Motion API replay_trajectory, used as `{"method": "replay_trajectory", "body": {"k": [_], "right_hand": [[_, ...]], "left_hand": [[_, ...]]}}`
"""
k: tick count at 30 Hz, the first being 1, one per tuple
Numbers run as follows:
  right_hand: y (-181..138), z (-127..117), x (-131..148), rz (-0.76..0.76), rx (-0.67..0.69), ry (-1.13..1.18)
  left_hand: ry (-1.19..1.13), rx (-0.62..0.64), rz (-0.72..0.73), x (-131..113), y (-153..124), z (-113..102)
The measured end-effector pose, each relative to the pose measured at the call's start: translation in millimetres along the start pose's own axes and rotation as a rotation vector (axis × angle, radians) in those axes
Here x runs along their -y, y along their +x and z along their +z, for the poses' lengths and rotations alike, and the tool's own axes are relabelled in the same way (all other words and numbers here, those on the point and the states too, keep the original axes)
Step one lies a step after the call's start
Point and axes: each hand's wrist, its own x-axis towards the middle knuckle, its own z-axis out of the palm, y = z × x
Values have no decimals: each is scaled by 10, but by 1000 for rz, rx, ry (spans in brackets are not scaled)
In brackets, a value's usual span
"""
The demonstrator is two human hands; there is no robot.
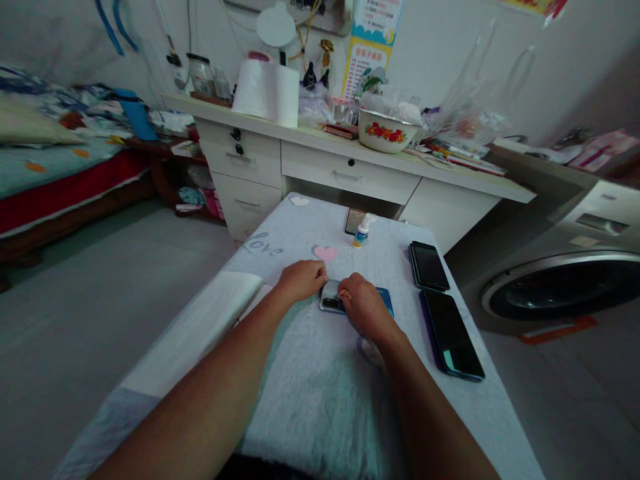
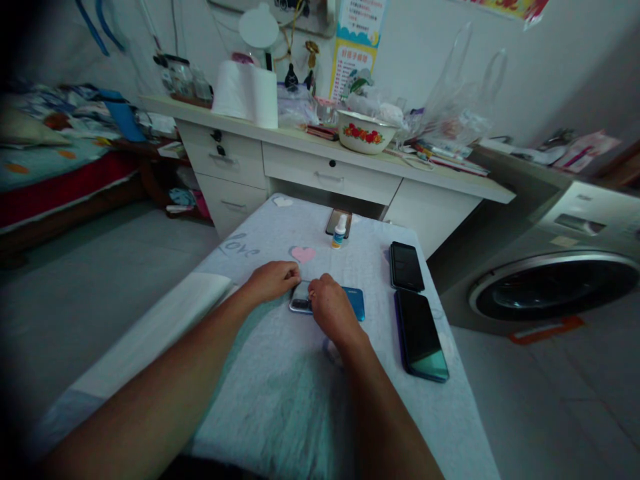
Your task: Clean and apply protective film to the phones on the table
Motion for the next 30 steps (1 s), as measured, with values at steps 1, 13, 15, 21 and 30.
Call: {"method": "replay_trajectory", "body": {"k": [1, 13, 15, 21, 30], "right_hand": [[3, 10, 14, -11, -1, 0], [-82, -232, -248, 101, 90, -56], [-97, -290, -334, 124, 112, -71], [-142, -422, -510, 216, 139, -78], [-157, -482, -664, 327, 117, -71]], "left_hand": [[0, -2, 1, 2, 2, 3], [-13, 6, 20, 19, -3, -1], [-14, 3, 22, 22, -4, 1], [-19, -10, 27, 24, -1, 17], [-3, -3, 29, 36, 14, 31]]}}
